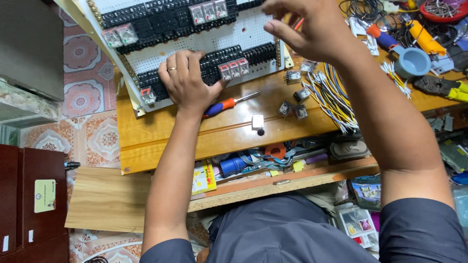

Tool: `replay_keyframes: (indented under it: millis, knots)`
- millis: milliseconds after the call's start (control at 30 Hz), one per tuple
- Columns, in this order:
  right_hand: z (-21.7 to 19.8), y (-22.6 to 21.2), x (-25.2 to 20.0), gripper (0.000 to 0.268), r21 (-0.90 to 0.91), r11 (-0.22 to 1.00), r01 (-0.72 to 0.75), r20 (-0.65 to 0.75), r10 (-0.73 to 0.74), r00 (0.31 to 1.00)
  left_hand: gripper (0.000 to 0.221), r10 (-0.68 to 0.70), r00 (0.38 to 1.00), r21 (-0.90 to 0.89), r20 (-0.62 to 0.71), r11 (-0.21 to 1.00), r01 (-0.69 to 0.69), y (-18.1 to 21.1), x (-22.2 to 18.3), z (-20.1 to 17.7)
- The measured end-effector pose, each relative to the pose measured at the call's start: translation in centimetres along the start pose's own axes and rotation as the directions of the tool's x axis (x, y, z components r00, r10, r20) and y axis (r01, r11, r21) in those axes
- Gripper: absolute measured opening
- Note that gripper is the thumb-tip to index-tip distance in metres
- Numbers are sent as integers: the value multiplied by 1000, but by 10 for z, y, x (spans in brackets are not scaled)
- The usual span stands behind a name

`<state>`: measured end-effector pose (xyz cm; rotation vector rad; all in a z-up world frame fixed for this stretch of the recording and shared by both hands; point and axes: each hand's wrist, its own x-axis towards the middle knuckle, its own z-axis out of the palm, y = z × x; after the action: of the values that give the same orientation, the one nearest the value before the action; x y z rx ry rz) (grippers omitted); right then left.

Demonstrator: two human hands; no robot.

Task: The person is adjusting electrical relays with a small tool and plugging them into sockets on a circuit board assembly.

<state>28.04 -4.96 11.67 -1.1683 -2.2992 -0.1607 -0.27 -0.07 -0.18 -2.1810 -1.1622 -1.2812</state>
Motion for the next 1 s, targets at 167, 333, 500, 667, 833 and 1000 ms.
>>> replay_keyframes:
  millis: [167, 333, 500, 667, 833, 1000]
  knots:
    - [-2, 7, -68, 25, 88, 972, -220, 483, 151, 863, 74, 25, 999, -17, -43, 1000, -25, 1, 3, 0]
    - [11, -6, -110, 68, -243, 892, -381, 687, 435, 582, 63, 34, 999, 13, -32, 999, -33, -1, 1, 1]
    - [24, 5, -135, 40, -166, 924, -345, 514, 380, 769, 68, 29, 999, 1, -34, 1000, -29, 1, 2, 0]
    - [16, 0, -128, 48, 111, 969, -221, 254, 187, 949, 74, 24, 999, 11, -31, 1000, -24, 1, 2, 0]
    - [7, -27, -108, 45, 184, 958, -219, 202, 181, 963, 63, 28, 999, -15, -26, 999, -28, 0, 2, -4]
    - [10, -51, -89, 41, 236, 970, -63, 85, 44, 995, 65, 22, 996, -44, 84, 999, -18, -9, -6, -3]
